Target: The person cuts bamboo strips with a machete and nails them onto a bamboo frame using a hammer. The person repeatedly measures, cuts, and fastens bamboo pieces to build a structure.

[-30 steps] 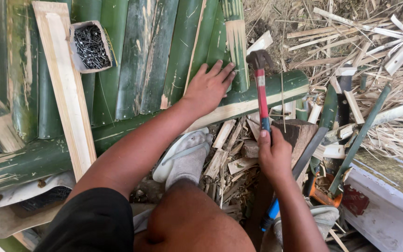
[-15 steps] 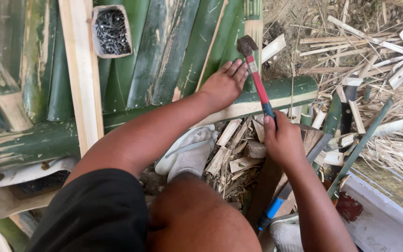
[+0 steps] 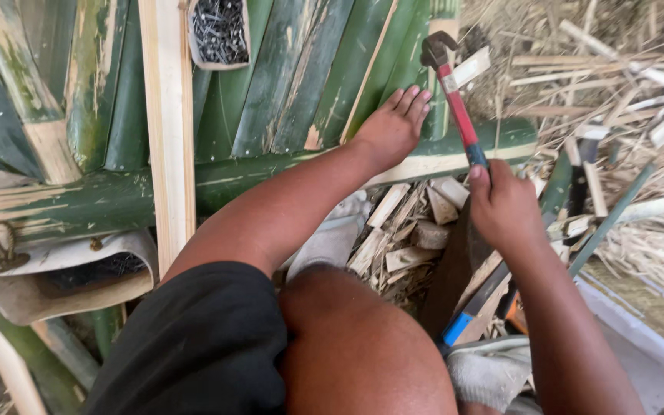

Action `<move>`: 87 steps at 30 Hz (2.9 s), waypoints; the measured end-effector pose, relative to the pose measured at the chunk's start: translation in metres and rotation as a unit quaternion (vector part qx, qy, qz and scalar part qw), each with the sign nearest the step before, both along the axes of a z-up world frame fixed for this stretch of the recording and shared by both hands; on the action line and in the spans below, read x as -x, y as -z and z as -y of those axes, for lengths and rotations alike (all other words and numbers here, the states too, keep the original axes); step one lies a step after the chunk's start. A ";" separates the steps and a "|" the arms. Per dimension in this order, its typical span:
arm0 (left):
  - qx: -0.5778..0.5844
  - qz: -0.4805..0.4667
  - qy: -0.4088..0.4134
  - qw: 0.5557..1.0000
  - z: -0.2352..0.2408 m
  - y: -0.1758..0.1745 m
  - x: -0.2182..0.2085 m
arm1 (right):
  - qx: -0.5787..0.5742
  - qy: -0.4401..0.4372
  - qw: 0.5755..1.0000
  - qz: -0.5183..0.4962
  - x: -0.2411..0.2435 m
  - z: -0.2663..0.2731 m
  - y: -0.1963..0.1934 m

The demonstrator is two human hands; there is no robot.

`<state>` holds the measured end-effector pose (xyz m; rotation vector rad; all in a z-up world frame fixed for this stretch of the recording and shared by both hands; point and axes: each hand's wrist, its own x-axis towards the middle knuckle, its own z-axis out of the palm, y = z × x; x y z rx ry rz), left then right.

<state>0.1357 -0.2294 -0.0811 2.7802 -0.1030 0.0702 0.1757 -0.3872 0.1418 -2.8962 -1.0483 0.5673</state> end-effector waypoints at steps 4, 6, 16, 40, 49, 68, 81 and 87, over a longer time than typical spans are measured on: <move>0.042 0.018 -0.006 0.999 -0.001 0.001 -0.001 | -0.125 -0.047 0.991 -0.008 -0.006 0.000 0.000; 0.044 0.015 -0.007 0.999 -0.002 0.003 0.002 | -0.064 -0.043 0.997 -0.009 -0.005 0.004 0.003; 0.018 0.011 0.000 1.000 -0.003 -0.003 0.004 | -0.095 -0.038 0.995 -0.015 -0.010 0.006 0.001; 0.021 0.032 -0.027 0.999 0.002 -0.005 0.013 | 0.081 0.003 0.997 -0.007 -0.024 0.014 0.009; 0.027 0.042 -0.041 0.998 0.005 -0.009 0.017 | 0.040 0.008 0.999 -0.007 -0.023 0.044 0.035; -0.019 -0.064 -0.407 0.911 -0.219 -0.103 0.142 | -0.259 0.310 0.785 -0.470 0.156 -0.024 0.096; 0.027 0.124 -0.378 0.917 -0.220 -0.099 0.162 | -0.356 0.515 0.566 -0.536 0.141 0.035 0.076; 0.251 0.217 -0.372 0.867 -0.187 -0.126 0.148 | -0.428 0.577 0.463 -0.520 0.118 0.065 0.081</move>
